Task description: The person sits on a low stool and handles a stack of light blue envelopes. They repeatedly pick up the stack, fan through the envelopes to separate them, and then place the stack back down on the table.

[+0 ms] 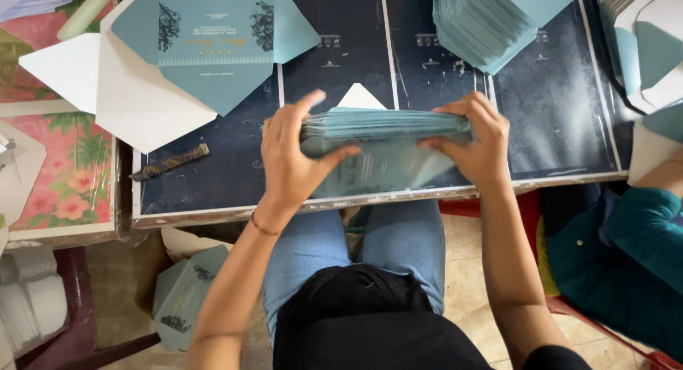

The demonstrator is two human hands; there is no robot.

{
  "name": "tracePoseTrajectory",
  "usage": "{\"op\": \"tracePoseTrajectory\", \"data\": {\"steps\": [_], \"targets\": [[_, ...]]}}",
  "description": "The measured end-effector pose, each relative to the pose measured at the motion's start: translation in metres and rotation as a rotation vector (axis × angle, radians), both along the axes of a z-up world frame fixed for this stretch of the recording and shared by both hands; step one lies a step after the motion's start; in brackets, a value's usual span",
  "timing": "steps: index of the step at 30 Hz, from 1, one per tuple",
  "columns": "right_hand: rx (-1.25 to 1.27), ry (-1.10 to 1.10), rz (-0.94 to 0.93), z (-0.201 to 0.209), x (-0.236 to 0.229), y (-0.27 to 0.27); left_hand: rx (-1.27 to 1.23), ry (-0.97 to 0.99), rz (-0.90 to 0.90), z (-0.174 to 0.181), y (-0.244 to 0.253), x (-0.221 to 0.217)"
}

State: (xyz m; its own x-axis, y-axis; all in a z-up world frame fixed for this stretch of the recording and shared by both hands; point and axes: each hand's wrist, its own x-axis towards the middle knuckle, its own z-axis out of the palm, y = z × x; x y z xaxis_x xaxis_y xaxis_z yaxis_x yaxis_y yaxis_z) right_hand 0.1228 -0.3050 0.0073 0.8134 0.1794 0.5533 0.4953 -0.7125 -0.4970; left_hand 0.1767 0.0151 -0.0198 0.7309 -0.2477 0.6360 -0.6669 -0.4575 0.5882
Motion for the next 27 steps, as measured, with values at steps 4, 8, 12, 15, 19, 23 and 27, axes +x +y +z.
{"op": "tracePoseTrajectory", "data": {"steps": [4,8,12,15,19,23,27], "targets": [[0.103,-0.100,-0.070,0.011,-0.001,0.005,-0.098,-0.081,0.055,0.013,-0.003,0.012],[0.067,-0.085,-0.156,-0.015,0.008,0.004,-0.038,0.003,-0.009,0.011,-0.009,0.028],[0.050,-0.029,-0.138,0.021,0.007,0.014,0.029,0.054,-0.005,0.007,-0.007,0.032],[-0.312,-0.023,-0.042,0.074,0.001,0.037,-0.036,0.081,-0.059,0.008,-0.006,0.031],[-0.754,0.073,-0.087,0.077,0.014,0.076,-0.054,0.085,-0.074,0.004,-0.009,0.031],[-0.854,-0.263,-0.183,0.023,0.041,0.075,-0.057,0.059,-0.016,-0.003,-0.017,0.030],[-0.798,-0.296,-0.183,0.014,0.033,0.065,-0.044,0.008,-0.015,-0.005,-0.015,0.025]]}}
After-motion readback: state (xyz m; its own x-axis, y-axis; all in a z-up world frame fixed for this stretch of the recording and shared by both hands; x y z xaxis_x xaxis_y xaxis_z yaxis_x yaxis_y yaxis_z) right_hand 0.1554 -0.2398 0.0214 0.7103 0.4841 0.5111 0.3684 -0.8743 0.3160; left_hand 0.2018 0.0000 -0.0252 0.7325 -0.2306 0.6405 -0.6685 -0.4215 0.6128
